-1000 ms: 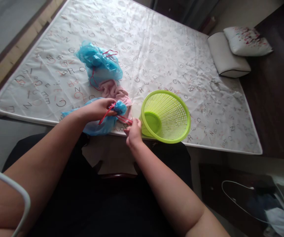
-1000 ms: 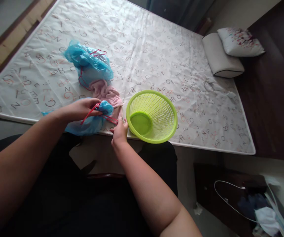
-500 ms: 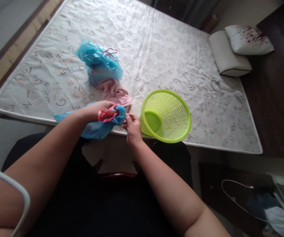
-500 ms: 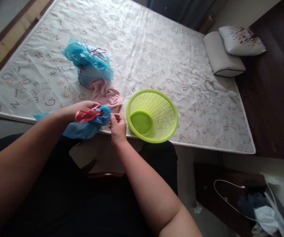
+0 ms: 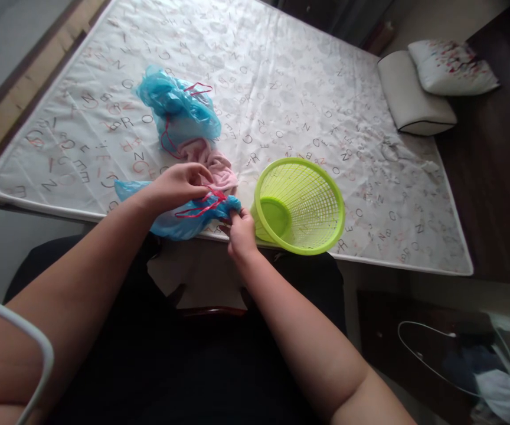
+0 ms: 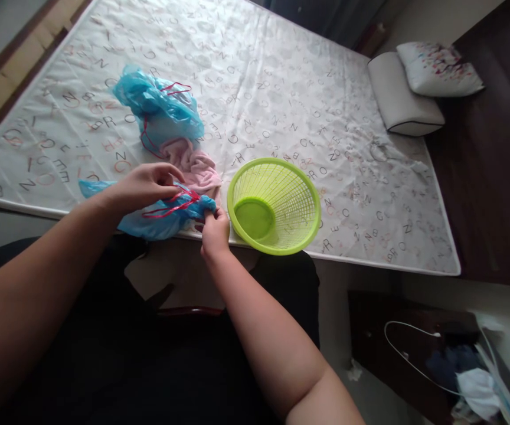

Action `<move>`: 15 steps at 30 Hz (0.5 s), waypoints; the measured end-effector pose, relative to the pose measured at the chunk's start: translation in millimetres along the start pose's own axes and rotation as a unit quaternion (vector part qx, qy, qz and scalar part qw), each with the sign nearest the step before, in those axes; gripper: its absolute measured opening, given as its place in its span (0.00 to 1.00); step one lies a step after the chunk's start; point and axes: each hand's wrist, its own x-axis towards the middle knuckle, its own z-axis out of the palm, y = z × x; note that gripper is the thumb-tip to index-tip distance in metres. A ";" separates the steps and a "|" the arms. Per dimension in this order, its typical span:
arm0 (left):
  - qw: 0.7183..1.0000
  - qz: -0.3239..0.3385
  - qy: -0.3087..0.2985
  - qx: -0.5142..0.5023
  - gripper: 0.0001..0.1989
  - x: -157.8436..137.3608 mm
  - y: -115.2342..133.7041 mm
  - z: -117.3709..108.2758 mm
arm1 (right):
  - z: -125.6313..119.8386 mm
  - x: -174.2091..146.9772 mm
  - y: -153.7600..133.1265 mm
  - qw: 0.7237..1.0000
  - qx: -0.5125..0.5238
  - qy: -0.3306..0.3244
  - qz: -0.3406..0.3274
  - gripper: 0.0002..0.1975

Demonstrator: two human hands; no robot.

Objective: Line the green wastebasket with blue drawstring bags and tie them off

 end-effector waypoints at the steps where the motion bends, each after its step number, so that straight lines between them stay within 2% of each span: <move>1: 0.999 0.011 0.031 -0.011 0.15 -0.3 0.9 0.5 | 0.2 -0.1 -0.4 1.000 0.003 0.000 0.004 0.03; 5: 0.991 0.013 0.122 -0.043 0.16 2.3 2.1 3.2 | -1.9 2.5 2.1 1.000 0.005 -0.007 0.021 0.04; 8: 0.985 -0.032 0.156 -0.061 0.20 5.2 1.8 2.7 | -4.5 5.9 5.4 1.000 -0.008 -0.005 0.015 0.07; 10: 0.984 -0.077 0.138 -0.083 0.25 5.5 1.9 1.0 | -5.4 6.8 6.1 1.000 -0.025 -0.004 -0.017 0.06; 12: 0.987 -0.090 0.083 -0.100 0.26 4.0 3.0 -0.8 | -5.1 5.8 5.3 0.997 -0.040 -0.014 -0.062 0.12; 15: 0.995 -0.026 0.009 -0.096 0.21 -1.4 8.8 -1.9 | -3.3 1.8 2.9 0.992 -0.038 -0.057 -0.106 0.23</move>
